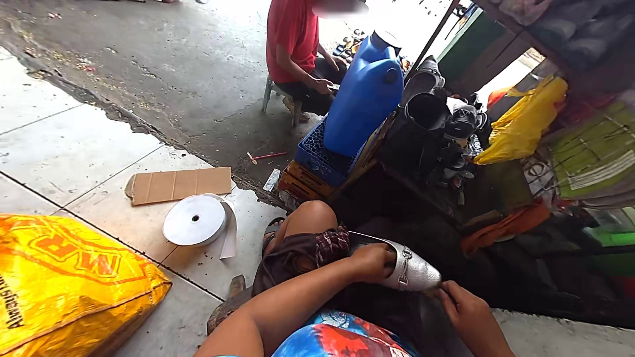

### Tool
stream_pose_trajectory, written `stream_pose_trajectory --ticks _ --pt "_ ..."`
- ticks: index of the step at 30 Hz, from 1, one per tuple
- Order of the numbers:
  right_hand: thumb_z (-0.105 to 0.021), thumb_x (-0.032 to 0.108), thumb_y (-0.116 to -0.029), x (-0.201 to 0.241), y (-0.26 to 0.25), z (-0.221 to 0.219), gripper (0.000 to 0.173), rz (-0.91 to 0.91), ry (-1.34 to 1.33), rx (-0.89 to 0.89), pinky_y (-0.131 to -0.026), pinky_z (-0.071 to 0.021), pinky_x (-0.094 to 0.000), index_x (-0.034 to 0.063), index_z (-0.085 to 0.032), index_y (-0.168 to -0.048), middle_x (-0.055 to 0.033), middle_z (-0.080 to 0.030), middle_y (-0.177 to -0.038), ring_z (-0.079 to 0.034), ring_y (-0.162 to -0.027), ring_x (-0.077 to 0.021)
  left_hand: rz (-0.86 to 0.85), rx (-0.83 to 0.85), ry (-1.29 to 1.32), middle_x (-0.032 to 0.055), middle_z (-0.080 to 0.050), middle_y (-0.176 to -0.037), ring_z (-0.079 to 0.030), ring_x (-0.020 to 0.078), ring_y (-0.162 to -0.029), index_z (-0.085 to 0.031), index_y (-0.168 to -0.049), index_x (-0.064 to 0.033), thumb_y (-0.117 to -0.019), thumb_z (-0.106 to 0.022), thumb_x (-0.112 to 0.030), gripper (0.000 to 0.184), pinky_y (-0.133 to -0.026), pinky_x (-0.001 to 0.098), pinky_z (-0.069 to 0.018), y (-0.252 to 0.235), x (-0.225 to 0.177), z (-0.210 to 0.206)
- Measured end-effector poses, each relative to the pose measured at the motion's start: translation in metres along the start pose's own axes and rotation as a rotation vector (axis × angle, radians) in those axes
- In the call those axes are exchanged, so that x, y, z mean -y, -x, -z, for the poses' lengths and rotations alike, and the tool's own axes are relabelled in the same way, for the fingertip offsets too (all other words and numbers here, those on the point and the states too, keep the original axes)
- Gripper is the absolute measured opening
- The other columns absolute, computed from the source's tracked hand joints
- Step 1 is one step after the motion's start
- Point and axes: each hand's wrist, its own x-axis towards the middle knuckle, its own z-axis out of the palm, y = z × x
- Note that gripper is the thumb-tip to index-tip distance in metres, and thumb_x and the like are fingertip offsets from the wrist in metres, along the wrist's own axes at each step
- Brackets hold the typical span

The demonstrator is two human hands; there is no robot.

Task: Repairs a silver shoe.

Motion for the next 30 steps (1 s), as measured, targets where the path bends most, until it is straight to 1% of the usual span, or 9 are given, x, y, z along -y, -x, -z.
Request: stream_pose_trajectory --ticks 2,5,11,14,16,20,23,26,30 --pt "-0.06 0.017 -0.0946 -0.006 0.001 -0.003 0.028 -0.014 0.013 -0.024 -0.058 -0.0575 -0.05 -0.0062 -0.071 -0.084 -0.0182 -0.069 -0.07 -0.071 -0.064 -0.0338 -0.009 -0.004 0.018 0.0319 -0.064 -0.114 -0.061 0.0461 -0.113 -0.069 -0.11 0.0105 -0.1008 -0.056 -0.009 0.025 -0.1 0.0596 -0.0445 -0.003 0.001 0.001" --pt "-0.058 0.023 -0.0959 -0.009 0.005 -0.004 0.036 -0.05 0.037 -0.052 -0.053 -0.0535 -0.0498 -0.0046 -0.069 -0.076 -0.0169 -0.065 -0.064 -0.067 -0.058 -0.0324 -0.002 0.012 0.025 0.0303 -0.066 -0.115 -0.062 0.0448 -0.114 -0.07 -0.11 0.0093 -0.1019 -0.056 -0.012 0.027 -0.102 0.0598 -0.0436 -0.007 0.001 0.002" --pt "-0.052 0.033 -0.0985 -0.011 0.016 -0.003 0.048 -0.056 0.091 -0.088 -0.047 -0.0492 -0.0478 -0.0021 -0.065 -0.068 -0.0143 -0.06 -0.058 -0.063 -0.052 -0.0308 -0.001 0.076 0.035 0.0293 -0.065 -0.117 -0.061 0.0432 -0.115 -0.07 -0.11 0.0086 -0.1026 -0.056 -0.014 0.027 -0.102 0.0598 -0.0431 -0.005 -0.003 0.007" --pt "-0.051 0.038 -0.1054 -0.026 0.027 0.029 0.061 -0.224 0.132 0.005 -0.055 -0.0491 -0.0585 -0.0092 -0.062 -0.069 -0.0236 -0.06 -0.062 -0.064 -0.06 -0.0417 0.042 0.074 0.015 0.0292 -0.065 -0.117 -0.062 0.0434 -0.114 -0.069 -0.109 0.009 -0.1022 -0.056 -0.013 0.027 -0.101 0.0605 -0.0433 -0.002 0.0 0.014" --pt "-0.048 0.042 -0.1068 -0.043 0.036 0.048 0.064 -0.353 0.209 0.023 -0.059 -0.0497 -0.062 -0.0099 -0.064 -0.075 -0.0268 -0.063 -0.068 -0.067 -0.066 -0.0458 0.063 0.075 0.036 0.0277 -0.066 -0.117 -0.062 0.0416 -0.114 -0.07 -0.11 0.008 -0.1023 -0.057 -0.014 0.027 -0.101 0.0596 -0.0438 -0.001 0.001 0.017" --pt "-0.043 0.051 -0.1071 -0.059 0.034 0.074 0.071 -0.569 0.322 -0.13 -0.064 -0.0474 -0.0698 -0.0114 -0.066 -0.083 -0.0333 -0.065 -0.076 -0.067 -0.075 -0.0537 0.108 0.06 0.105 0.0261 -0.068 -0.113 -0.063 0.0391 -0.111 -0.07 -0.111 0.0067 -0.1027 -0.057 -0.015 0.026 -0.099 0.0593 -0.0451 0.001 -0.004 0.023" --pt "-0.039 0.051 -0.1074 -0.033 0.023 0.079 0.073 -0.525 0.28 -0.181 -0.06 -0.0458 -0.0692 -0.0128 -0.065 -0.081 -0.0339 -0.062 -0.072 -0.064 -0.069 -0.0545 0.21 0.016 0.086 0.0271 -0.068 -0.114 -0.064 0.0398 -0.112 -0.067 -0.116 0.007 -0.1007 -0.058 -0.012 0.026 -0.099 0.0593 -0.047 0.012 -0.016 0.027" --pt "-0.044 0.049 -0.1062 -0.002 0.019 0.064 0.068 -0.346 0.07 -0.061 -0.054 -0.0455 -0.0599 -0.0091 -0.061 -0.073 -0.0253 -0.057 -0.063 -0.061 -0.06 -0.0437 0.359 -0.007 0.01 0.0259 -0.069 -0.117 -0.065 0.041 -0.113 -0.067 -0.124 0.0021 -0.1018 -0.057 -0.011 0.028 -0.099 0.0616 -0.0479 0.02 -0.009 0.025" --pt "-0.057 0.047 -0.1009 0.014 0.027 0.019 0.059 -0.256 -0.217 0.227 -0.059 -0.049 -0.0574 -0.0028 -0.063 -0.07 -0.0174 -0.058 -0.063 -0.064 -0.065 -0.0372 0.474 -0.077 -0.163 0.0254 -0.07 -0.099 -0.069 0.044 -0.096 -0.07 -0.111 0.0006 -0.1016 -0.059 -0.017 0.023 -0.085 0.0668 -0.0517 0.029 0.017 0.015"
